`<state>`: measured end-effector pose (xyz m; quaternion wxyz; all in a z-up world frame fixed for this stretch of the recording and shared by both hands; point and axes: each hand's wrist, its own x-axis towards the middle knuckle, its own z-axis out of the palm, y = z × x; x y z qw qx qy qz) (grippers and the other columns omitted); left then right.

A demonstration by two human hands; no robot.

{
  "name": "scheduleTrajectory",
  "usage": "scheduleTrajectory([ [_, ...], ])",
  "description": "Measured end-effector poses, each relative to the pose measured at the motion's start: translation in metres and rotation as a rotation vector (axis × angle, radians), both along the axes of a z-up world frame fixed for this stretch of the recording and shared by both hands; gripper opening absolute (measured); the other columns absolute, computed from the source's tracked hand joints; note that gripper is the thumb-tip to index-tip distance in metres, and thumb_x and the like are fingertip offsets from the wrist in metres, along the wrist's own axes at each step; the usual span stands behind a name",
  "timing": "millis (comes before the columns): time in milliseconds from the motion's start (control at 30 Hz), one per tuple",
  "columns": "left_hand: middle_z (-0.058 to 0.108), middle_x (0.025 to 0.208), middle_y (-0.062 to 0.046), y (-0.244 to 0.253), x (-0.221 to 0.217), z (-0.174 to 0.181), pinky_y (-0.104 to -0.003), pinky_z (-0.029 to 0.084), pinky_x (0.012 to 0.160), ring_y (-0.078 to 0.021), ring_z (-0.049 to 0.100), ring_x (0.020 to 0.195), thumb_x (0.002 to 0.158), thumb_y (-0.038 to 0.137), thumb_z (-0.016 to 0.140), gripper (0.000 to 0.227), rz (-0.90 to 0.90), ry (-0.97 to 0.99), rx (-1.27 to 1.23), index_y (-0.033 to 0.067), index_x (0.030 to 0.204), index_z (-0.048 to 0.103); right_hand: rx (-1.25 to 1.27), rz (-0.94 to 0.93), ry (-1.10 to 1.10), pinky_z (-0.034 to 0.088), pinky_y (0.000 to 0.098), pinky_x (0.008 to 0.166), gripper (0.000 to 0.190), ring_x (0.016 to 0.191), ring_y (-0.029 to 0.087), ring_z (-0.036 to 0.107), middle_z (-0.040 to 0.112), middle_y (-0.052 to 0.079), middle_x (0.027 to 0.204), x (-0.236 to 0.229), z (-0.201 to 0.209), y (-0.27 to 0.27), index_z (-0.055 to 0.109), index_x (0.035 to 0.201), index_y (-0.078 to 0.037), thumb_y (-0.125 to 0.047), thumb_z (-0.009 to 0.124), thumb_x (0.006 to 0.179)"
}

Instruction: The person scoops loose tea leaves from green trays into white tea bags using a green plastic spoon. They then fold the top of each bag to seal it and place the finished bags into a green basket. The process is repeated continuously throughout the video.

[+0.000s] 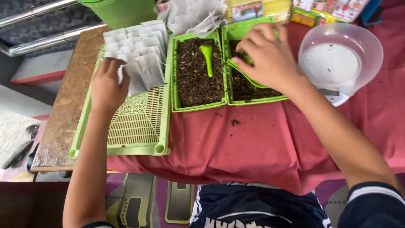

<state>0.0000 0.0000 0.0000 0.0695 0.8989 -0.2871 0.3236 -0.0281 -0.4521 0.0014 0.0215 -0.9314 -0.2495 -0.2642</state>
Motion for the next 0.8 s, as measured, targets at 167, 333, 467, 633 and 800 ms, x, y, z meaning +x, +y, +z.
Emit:
scheduleTrajectory([
  [167,0.067,0.109,-0.015,-0.099,0.026,0.009,-0.041,0.057,0.075,-0.0289,0.065,0.094,0.100,0.007,0.061,0.019,-0.155,-0.009,0.047,-0.0003,0.116,0.067,-0.164,-0.088,0.162,0.031,0.0558,0.109,0.047,0.124,0.029,0.053,0.071,0.006,0.118,0.003,-0.030,0.009,0.071,0.121,-0.013,-0.051,0.048,0.106],
  [333,0.062,0.111,-0.015,-0.170,0.087,-0.001,-0.050,0.051,0.078,-0.0351,0.060,0.101,0.101,0.016,0.057,0.020,-0.163,-0.055,0.111,0.0042,0.116,0.060,-0.119,-0.067,-0.136,0.038,0.0434,0.096,0.026,0.106,0.023,0.055,0.073,-0.003,0.100,-0.002,-0.041,0.013,0.074,0.102,-0.015,-0.035,0.057,0.107],
  [467,0.059,0.121,-0.017,-0.195,0.147,-0.006,-0.056,0.047,0.090,-0.0388,0.053,0.115,0.095,0.018,0.066,0.032,0.025,0.123,0.203,0.0073,0.123,0.057,-0.042,-0.102,-0.011,0.046,0.0465,0.084,0.033,0.104,0.025,0.058,0.073,0.002,0.102,-0.006,-0.032,0.015,0.073,0.102,-0.013,-0.037,0.052,0.105],
  [633,0.073,0.104,-0.010,-0.196,0.172,-0.003,-0.050,0.053,0.084,-0.0327,0.066,0.098,0.090,0.010,0.060,0.025,0.192,0.442,0.198,0.0159,0.112,0.072,0.082,-0.052,-0.161,0.047,0.0437,0.076,0.027,0.100,0.025,0.058,0.072,-0.001,0.094,-0.001,-0.038,0.014,0.073,0.094,-0.012,-0.033,0.059,0.102],
  [800,0.070,0.109,-0.014,-0.187,0.182,-0.005,-0.058,0.051,0.086,-0.0401,0.064,0.099,0.099,0.014,0.055,0.024,0.152,0.192,0.115,0.0062,0.116,0.071,0.136,-0.030,-0.215,0.049,0.0431,0.072,0.027,0.098,0.025,0.059,0.072,0.001,0.091,-0.002,-0.034,0.014,0.073,0.092,-0.010,-0.031,0.060,0.102],
])
